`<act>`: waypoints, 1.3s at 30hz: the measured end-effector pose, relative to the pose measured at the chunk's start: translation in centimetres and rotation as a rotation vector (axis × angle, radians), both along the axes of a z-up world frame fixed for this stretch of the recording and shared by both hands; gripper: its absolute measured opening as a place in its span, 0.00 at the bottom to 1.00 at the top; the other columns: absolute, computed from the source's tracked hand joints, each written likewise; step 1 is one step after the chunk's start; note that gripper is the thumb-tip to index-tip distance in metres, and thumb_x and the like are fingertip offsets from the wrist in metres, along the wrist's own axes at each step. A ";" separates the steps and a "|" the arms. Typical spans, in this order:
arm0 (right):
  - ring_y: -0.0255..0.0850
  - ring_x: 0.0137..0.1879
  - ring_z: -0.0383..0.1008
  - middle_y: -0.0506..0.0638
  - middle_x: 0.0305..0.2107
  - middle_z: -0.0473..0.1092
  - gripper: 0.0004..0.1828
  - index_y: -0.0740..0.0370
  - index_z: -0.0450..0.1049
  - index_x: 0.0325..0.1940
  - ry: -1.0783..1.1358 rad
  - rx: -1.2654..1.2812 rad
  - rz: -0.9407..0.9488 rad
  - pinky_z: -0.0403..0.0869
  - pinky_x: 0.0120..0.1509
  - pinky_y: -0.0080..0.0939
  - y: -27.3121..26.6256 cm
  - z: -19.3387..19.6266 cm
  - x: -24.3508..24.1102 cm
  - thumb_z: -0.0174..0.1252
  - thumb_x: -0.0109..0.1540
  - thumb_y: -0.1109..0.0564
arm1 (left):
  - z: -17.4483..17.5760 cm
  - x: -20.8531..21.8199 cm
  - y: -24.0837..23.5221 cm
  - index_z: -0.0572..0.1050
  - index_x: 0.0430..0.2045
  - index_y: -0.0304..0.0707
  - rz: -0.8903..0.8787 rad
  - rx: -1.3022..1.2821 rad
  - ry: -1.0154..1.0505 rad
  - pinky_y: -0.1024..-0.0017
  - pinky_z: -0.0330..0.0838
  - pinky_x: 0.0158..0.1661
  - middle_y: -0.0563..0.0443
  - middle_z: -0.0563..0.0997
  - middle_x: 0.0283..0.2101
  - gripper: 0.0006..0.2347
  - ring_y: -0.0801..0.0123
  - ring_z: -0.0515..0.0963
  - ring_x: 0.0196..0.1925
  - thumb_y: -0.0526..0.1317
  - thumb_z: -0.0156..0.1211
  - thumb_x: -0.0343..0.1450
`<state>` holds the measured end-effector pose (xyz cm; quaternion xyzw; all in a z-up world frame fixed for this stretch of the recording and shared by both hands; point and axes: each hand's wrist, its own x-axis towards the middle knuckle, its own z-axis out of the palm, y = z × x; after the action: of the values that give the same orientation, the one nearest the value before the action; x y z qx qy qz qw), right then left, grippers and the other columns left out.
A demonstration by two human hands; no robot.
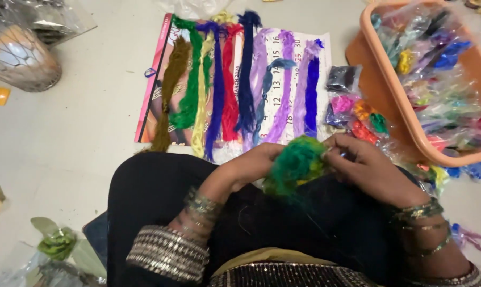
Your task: The recorder is braiding colorful synthetic fibers and organizing them into bundles on a factory floor.
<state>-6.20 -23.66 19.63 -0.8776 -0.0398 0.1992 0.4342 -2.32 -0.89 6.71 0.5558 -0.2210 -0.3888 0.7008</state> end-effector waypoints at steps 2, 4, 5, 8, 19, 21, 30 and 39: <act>0.28 0.35 0.74 0.42 0.31 0.75 0.12 0.59 0.75 0.47 -0.163 -0.101 0.097 0.73 0.37 0.29 1.2 1.2 -0.5 0.56 0.64 0.52 | 1.1 -1.3 0.7 0.79 0.51 0.33 0.062 -0.038 0.107 0.76 0.76 0.41 0.53 0.84 0.42 0.13 0.75 0.81 0.41 0.37 0.61 0.73; 0.35 0.39 0.75 0.48 0.37 0.76 0.13 0.62 0.76 0.50 -0.062 0.138 -0.030 0.74 0.41 0.35 1.8 1.1 -1.3 0.60 0.64 0.55 | 2.0 -2.6 0.9 0.77 0.50 0.35 0.212 -0.074 0.233 0.74 0.77 0.38 0.53 0.84 0.39 0.12 0.73 0.82 0.37 0.37 0.61 0.72; 0.35 0.39 0.75 0.48 0.37 0.76 0.13 0.62 0.76 0.50 -0.059 0.149 -0.031 0.74 0.41 0.35 3.3 0.4 -1.6 0.60 0.64 0.55 | 1.2 -2.9 0.9 0.77 0.50 0.35 0.213 -0.062 0.235 0.74 0.77 0.38 0.53 0.84 0.39 0.12 0.73 0.82 0.37 0.37 0.61 0.72; 0.38 0.45 0.77 0.50 0.45 0.74 0.28 0.58 0.74 0.58 -0.348 -0.075 0.168 0.76 0.46 0.37 4.7 -1.5 -2.7 0.70 0.55 0.52 | -1.1 -3.0 -0.4 0.77 0.48 0.35 0.376 -0.072 0.111 0.74 0.78 0.38 0.52 0.84 0.39 0.13 0.73 0.82 0.38 0.34 0.64 0.69; 0.48 0.51 0.77 0.58 0.47 0.75 0.19 0.68 0.73 0.59 -0.093 0.496 -0.612 0.76 0.59 0.51 -0.9 4.5 -3.9 0.49 0.70 0.55 | -2.6 -3.3 -1.3 0.78 0.50 0.48 0.160 0.816 -0.528 0.55 0.69 0.50 0.45 0.81 0.48 0.25 0.51 0.79 0.51 0.43 0.77 0.58; 0.51 0.51 0.77 0.60 0.47 0.74 0.21 0.70 0.69 0.61 -0.015 0.635 -0.521 0.76 0.59 0.55 -0.5 4.2 -3.3 0.45 0.71 0.52 | -3.4 -3.9 -2.0 0.79 0.49 0.50 0.141 0.872 -0.674 0.48 0.66 0.50 0.44 0.81 0.48 0.24 0.49 0.78 0.52 0.44 0.77 0.57; 0.48 0.56 0.77 0.60 0.50 0.74 0.32 0.68 0.62 0.72 0.308 0.984 -0.252 0.74 0.64 0.56 6.0 3.4 0.5 0.32 0.72 0.44 | 10.7 -4.9 2.0 0.78 0.43 0.35 0.876 0.291 -0.471 0.73 0.74 0.35 0.50 0.81 0.36 0.10 0.71 0.79 0.34 0.36 0.63 0.70; 0.45 0.57 0.74 0.56 0.52 0.74 0.31 0.63 0.62 0.74 0.277 0.953 -0.182 0.73 0.64 0.52 7.2 -0.2 3.7 0.37 0.71 0.44 | 6.4 -1.4 1.8 0.79 0.33 0.33 0.877 0.007 -0.179 0.77 0.70 0.30 0.57 0.79 0.27 0.04 0.76 0.75 0.28 0.33 0.61 0.70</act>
<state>-2.51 -16.44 19.48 -0.5470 0.0083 0.2348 0.8035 -3.70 0.87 13.10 0.6306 -0.0229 -0.0061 0.7758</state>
